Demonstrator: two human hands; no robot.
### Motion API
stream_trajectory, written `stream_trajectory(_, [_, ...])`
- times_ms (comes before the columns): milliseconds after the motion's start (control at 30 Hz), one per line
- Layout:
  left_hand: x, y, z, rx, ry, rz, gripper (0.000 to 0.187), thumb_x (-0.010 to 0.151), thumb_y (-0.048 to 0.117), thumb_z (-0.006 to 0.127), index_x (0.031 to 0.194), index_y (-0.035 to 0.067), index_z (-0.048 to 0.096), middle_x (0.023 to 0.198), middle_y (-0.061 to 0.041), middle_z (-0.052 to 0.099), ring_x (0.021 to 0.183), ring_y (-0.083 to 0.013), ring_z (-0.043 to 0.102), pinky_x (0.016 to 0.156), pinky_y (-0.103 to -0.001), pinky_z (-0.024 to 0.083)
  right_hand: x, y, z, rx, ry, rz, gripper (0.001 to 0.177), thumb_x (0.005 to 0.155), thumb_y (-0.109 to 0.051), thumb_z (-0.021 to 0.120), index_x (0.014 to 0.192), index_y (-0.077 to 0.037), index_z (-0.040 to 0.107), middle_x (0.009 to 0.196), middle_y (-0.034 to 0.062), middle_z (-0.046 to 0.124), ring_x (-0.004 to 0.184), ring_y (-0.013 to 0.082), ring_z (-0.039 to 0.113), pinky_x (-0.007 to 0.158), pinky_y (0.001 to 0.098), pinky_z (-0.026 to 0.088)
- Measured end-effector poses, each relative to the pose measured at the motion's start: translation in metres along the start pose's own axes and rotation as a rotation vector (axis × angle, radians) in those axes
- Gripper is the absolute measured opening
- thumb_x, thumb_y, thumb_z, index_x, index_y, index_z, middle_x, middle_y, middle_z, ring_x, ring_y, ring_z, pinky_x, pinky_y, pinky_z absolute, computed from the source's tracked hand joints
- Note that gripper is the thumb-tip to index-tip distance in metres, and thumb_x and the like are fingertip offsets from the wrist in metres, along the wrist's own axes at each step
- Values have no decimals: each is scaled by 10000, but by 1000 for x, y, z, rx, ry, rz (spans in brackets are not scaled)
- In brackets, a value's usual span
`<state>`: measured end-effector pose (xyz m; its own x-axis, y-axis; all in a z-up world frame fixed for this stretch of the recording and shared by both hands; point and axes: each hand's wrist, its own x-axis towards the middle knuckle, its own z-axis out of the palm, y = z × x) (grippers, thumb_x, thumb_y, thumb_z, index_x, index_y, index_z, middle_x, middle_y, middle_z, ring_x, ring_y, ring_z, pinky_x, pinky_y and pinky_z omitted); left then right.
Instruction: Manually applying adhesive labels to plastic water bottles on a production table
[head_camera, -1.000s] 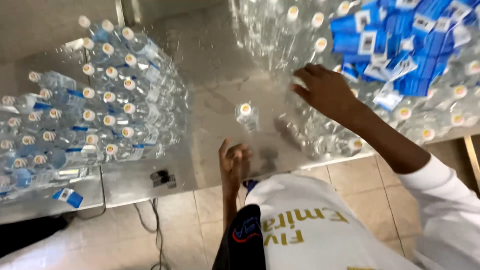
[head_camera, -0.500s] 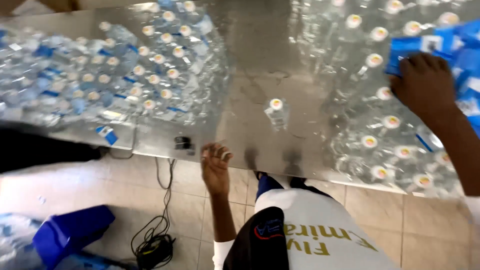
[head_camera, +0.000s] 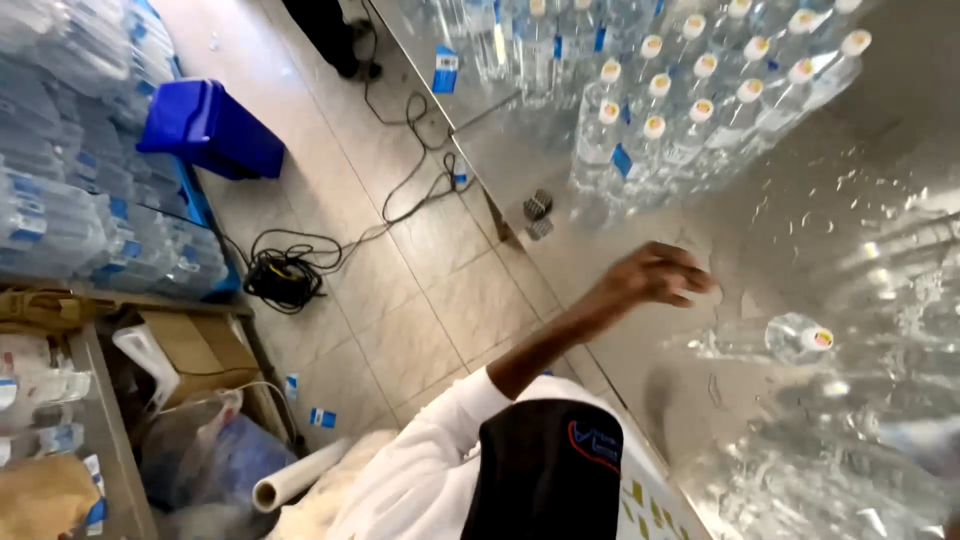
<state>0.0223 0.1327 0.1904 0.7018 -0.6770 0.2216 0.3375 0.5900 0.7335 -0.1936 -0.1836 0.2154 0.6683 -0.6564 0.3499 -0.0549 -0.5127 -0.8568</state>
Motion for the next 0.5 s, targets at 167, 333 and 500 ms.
stream_trajectory(167, [3, -26, 21, 348, -136, -308, 903, 875, 418, 791, 1636, 132, 396, 1695, -153, 493, 1569, -364, 515, 1228, -536, 534, -50, -80, 127, 267, 75, 298, 392, 1024, -184, 907, 1340, -72, 703, 1258, 8, 745, 1118, 107, 693, 962, 287, 607])
stream_trajectory(333, [19, -9, -50, 446, 98, -275, 433, 948, 309, 810, 1321, 110, 720, 1334, -139, 769, 1155, -280, 758, 829, -334, 637, -39, -133, 177, 40, -86, 275, 396, 1120, -210, 752, 1455, -20, 660, 1281, 122, 746, 1128, 188, 689, 948, 313, 555])
stream_trajectory(500, [23, 53, -70, 598, 242, -438, 410, 971, 295, 769, 1325, 96, 711, 1271, -146, 791, 1078, -251, 777, 819, -298, 629, -48, -71, 125, -837, 62, -225, 433, 1207, -109, 979, 1439, 190, 769, 1557, 345, 409, 1353, 517, 361, 907, 767, 465])
